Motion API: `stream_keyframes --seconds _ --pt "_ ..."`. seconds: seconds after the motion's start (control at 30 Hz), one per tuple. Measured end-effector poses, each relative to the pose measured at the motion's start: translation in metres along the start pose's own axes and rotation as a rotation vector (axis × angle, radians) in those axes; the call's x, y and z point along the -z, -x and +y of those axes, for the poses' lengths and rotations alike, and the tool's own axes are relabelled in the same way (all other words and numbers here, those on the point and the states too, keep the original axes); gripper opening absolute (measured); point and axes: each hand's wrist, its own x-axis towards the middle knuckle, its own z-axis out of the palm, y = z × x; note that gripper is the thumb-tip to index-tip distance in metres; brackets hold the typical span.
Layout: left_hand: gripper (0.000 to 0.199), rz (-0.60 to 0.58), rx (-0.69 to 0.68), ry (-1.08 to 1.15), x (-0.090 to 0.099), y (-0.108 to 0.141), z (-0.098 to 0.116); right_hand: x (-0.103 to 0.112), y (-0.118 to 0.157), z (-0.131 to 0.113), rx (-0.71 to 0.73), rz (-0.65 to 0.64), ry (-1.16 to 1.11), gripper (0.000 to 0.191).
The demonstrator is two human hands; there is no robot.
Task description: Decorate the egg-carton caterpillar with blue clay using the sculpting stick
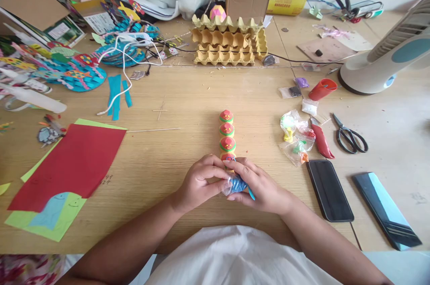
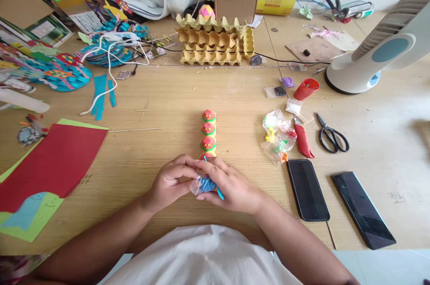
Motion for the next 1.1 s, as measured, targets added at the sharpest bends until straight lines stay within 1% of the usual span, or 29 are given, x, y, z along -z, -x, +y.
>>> stream_keyframes --seconds 0.17,0.3,0.5,0.6,0.7,0.87,1.0,1.1 --pt "0.010 0.028 -0.031 -0.019 -0.0027 0.0007 -0.0004 -0.0016 0.0004 0.0028 0.014 0.021 -0.033 0.081" --pt "0.015 0.055 -0.008 -0.009 -0.0039 0.0017 -0.0013 0.0010 -0.0006 0.0043 0.014 0.048 -0.089 0.080" --pt "0.029 0.061 0.058 0.039 -0.0050 0.0018 -0.0025 0.0048 -0.0015 0.0050 -0.005 0.078 -0.175 0.065" --pt "0.028 0.046 0.089 0.092 -0.0061 0.0021 -0.0034 0.0042 -0.0008 0.0053 0.009 0.080 -0.199 0.064" --pt "0.025 0.041 0.112 0.131 -0.0073 0.0027 -0.0048 0.0035 0.0002 0.0057 0.010 0.055 -0.220 0.065" --pt "0.027 -0.009 0.072 0.170 -0.0058 0.0024 -0.0062 0.0035 -0.0006 0.0053 0.002 0.022 -0.322 0.067" --pt "0.025 -0.061 0.042 0.165 -0.0029 0.0004 -0.0040 0.0036 -0.0008 0.0053 -0.012 0.013 -0.433 0.067" --pt "0.026 -0.064 0.014 0.145 -0.0032 -0.0001 -0.0005 0.0045 0.0010 0.0060 -0.045 0.001 -0.498 0.067"
